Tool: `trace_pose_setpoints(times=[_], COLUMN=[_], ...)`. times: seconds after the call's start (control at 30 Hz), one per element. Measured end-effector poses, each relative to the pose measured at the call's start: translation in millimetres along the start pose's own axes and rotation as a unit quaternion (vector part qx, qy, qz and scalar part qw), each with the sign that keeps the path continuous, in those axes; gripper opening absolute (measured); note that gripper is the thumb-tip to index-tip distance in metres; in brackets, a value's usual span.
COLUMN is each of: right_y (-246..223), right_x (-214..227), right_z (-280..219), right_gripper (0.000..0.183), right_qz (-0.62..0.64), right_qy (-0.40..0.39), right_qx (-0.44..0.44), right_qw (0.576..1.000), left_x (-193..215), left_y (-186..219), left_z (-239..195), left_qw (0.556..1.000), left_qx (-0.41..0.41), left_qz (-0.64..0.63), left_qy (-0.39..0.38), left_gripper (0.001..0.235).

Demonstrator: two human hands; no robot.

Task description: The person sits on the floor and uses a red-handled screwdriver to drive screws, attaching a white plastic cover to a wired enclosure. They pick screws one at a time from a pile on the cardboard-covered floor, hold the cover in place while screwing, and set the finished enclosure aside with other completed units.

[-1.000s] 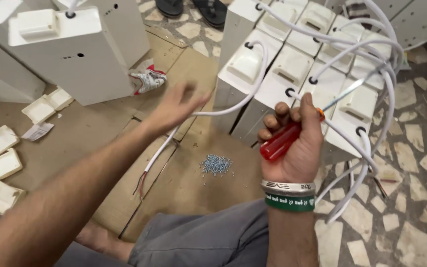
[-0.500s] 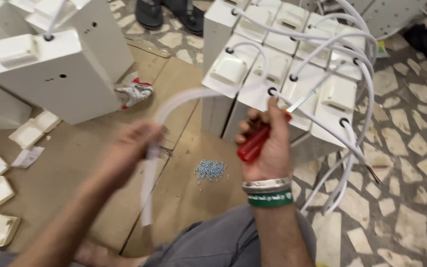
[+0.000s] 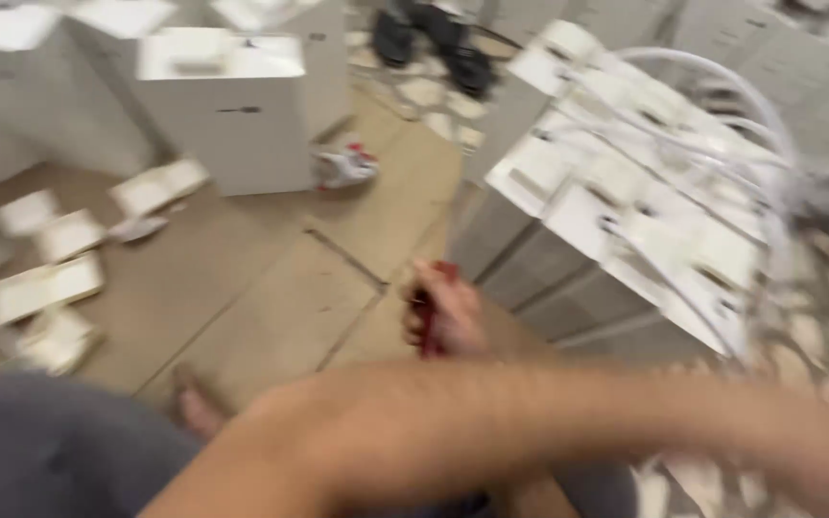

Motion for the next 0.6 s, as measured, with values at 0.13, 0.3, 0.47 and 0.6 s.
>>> trace_pose_setpoints(times=[0.13,0.3,0.47,0.6], right_y=[-8.8,-16.7,1.1,-1.1], right_x=[-22.4,-38.7,-38.1,-37.9], right_z=[-29.9,-35.2,-29.5,-33.3], right_gripper=[0.032,0.019,0.019,0.021], right_qz=[-0.011,0.002,-0.020,-0.044], right_qy=[-0.016,-0.011,-0.027,0.006], right_qx=[0.029,0.073,0.068,0.071], right_qw=[0.999,0.997,0.997,0.996], left_x=[110.7,216.7,381.9,441.4], left_y=[1.0,101.0,146.9,108.7], left_z=[-114.6,-211.6,-161.8,-166.5], left_qw=[0.989,0.930,0.872,0.861], left_qx=[0.053,0.102,0.223,0.357], left_qz=[-0.055,-0.211,-0.268,-0.184], left_qy=[-0.127,-0.282,-0.344,-0.312], left_gripper=[0.020,0.028,0.032,0.042])
Point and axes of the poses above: each hand's wrist, its own z-axis towards the middle knuckle, its own x-axis out of the back of the hand, y = z × x, the point moved 3 cm from there along z, towards the middle knuckle, and after that the axes turned 11 degrees about z, right-handed, at the moved point
